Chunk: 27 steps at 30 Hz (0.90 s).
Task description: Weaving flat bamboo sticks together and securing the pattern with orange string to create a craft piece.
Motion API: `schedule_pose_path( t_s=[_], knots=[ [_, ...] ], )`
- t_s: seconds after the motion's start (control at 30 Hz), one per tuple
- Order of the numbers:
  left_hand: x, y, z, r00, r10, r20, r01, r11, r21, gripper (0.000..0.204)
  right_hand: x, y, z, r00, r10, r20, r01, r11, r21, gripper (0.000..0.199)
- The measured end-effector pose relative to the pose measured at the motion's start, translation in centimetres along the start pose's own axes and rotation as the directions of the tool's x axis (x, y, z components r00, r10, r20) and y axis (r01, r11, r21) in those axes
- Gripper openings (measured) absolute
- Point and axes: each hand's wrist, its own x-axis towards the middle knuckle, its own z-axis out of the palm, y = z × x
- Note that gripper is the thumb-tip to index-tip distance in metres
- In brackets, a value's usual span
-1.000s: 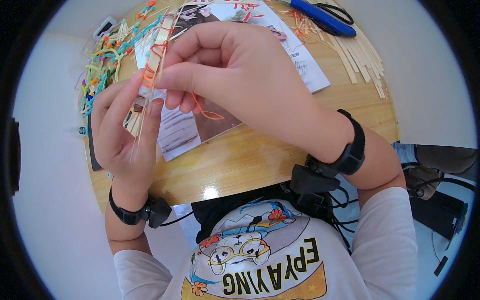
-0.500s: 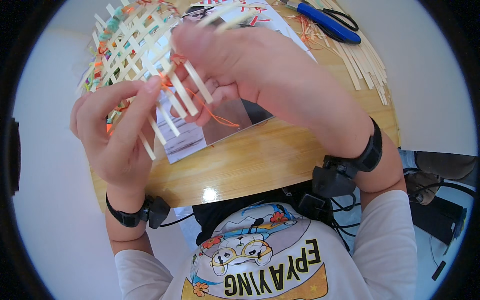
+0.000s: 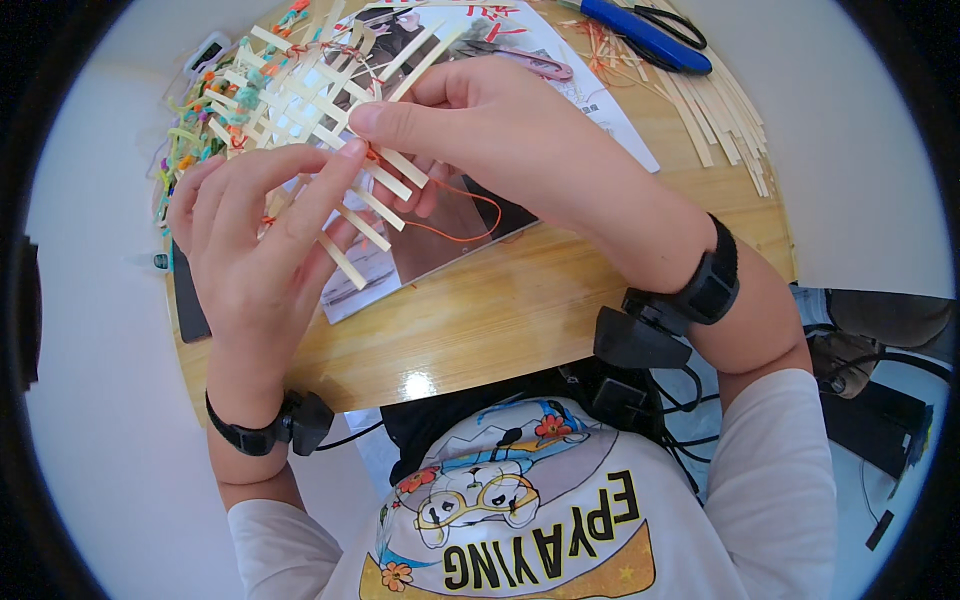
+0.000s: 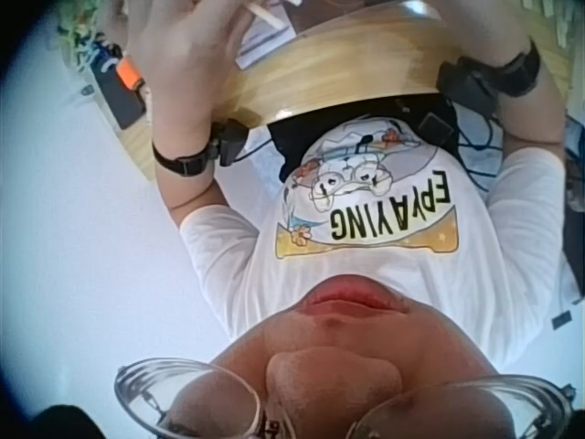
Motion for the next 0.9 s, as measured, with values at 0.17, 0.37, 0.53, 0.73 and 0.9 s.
schedule_pose_path(
  t_s=[0.17, 0.37, 0.53, 0.73, 0.9],
  knots=[
    [0.1, 0.4, -0.6, 0.984, -0.077, 0.162, 0.103, 0.982, -0.158, 0.047, 0.6, 0.7, -0.6, 0.999, 0.012, 0.037, -0.014, 0.999, 0.04, 0.03],
    [-0.2, 0.4, 0.9, 0.964, -0.263, -0.049, 0.246, 0.943, -0.223, 0.032, 0.2, 1.0, -0.1, 0.998, -0.053, 0.034, 0.058, 0.987, -0.147, 0.026],
    [-0.3, -0.1, 1.8, 0.962, -0.24, -0.127, 0.206, 0.95, -0.235, 0.022, -0.4, 0.8, 0.8, 0.998, -0.009, 0.063, 0.02, 0.984, -0.174, 0.025],
    [-0.3, 0.3, 0.9, 0.981, -0.188, -0.053, 0.18, 0.975, -0.132, 0.019, -0.9, 1.0, 1.1, 0.997, -0.048, 0.056, 0.059, 0.977, -0.207, 0.026],
    [-0.3, 0.4, 1.0, 0.985, -0.165, -0.051, 0.159, 0.981, -0.108, 0.017, -0.8, 1.4, 1.7, 0.984, -0.167, 0.055, 0.176, 0.946, -0.271, 0.027]
  ],
)
